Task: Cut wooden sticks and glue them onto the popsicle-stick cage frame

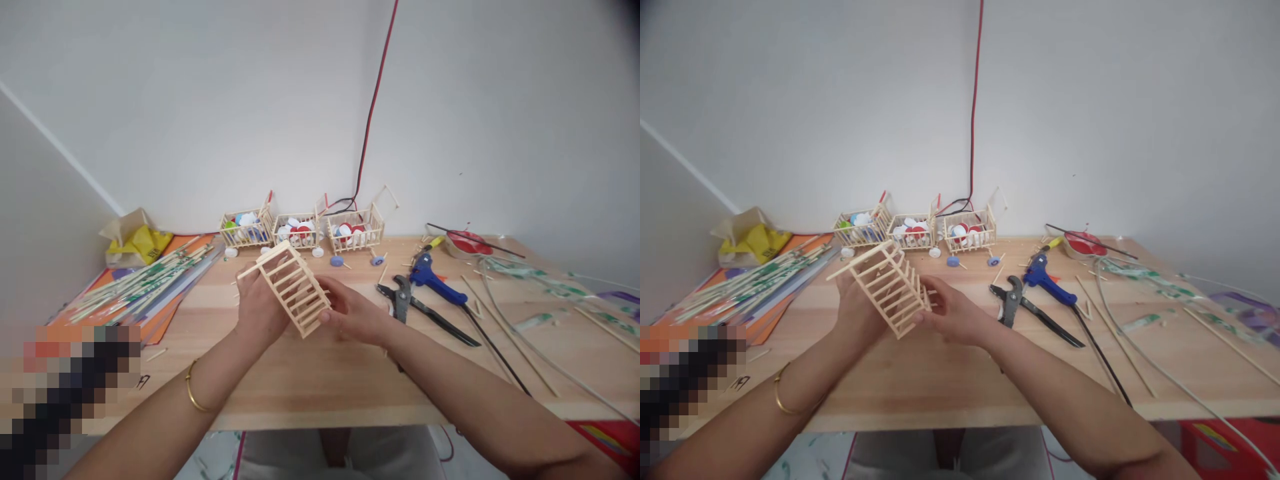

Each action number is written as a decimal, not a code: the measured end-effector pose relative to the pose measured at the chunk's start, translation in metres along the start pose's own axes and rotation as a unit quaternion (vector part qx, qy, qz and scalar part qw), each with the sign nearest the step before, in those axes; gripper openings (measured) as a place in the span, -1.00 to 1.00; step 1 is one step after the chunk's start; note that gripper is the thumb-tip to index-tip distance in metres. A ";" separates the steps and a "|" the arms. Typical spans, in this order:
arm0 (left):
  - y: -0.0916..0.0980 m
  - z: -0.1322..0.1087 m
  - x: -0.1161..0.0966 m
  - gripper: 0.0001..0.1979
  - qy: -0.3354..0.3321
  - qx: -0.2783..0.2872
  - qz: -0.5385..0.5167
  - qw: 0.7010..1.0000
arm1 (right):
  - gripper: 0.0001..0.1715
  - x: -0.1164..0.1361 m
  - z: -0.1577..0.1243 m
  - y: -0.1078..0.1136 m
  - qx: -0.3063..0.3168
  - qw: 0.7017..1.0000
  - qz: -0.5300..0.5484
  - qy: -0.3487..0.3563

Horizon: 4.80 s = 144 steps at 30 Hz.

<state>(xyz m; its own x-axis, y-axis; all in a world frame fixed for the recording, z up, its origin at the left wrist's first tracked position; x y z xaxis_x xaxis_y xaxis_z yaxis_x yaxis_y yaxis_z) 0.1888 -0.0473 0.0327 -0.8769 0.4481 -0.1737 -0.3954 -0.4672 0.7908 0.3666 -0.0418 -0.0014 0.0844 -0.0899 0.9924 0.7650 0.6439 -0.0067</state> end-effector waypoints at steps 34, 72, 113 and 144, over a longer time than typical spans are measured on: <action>0.019 -0.004 0.007 -0.79 0.072 -0.092 -0.596 0.794 | -0.39 0.003 0.001 0.011 -0.012 0.954 0.274 -0.121; 0.003 -0.010 0.000 -0.85 0.236 0.020 -0.599 0.765 | -0.34 0.003 -0.004 0.000 0.040 0.993 0.017 -0.106; 0.002 -0.008 -0.016 -0.76 0.360 -0.016 -0.733 0.577 | -0.24 0.004 -0.005 -0.012 0.073 0.992 -0.004 -0.099; -0.002 -0.010 -0.006 -0.80 0.299 0.020 -0.688 0.660 | -0.31 0.001 -0.004 -0.005 0.018 0.993 0.043 -0.104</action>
<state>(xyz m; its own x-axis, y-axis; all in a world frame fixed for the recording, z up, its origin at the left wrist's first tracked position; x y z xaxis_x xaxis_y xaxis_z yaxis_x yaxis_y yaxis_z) 0.1923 -0.0562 0.0264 0.3505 0.0392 -0.9357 -0.9335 0.0951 -0.3457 0.3657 -0.0482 -0.0005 0.0117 0.1233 0.9923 0.7372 0.6694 -0.0919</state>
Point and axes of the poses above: each hand's wrist, its own z-axis towards the middle knuckle, its own y-axis out of the back of the hand, x = y × z, the point moved 2 cm from there along z, towards the middle knuckle, and after that the axes turned 3 degrees about -y, right-handed, at the moved point
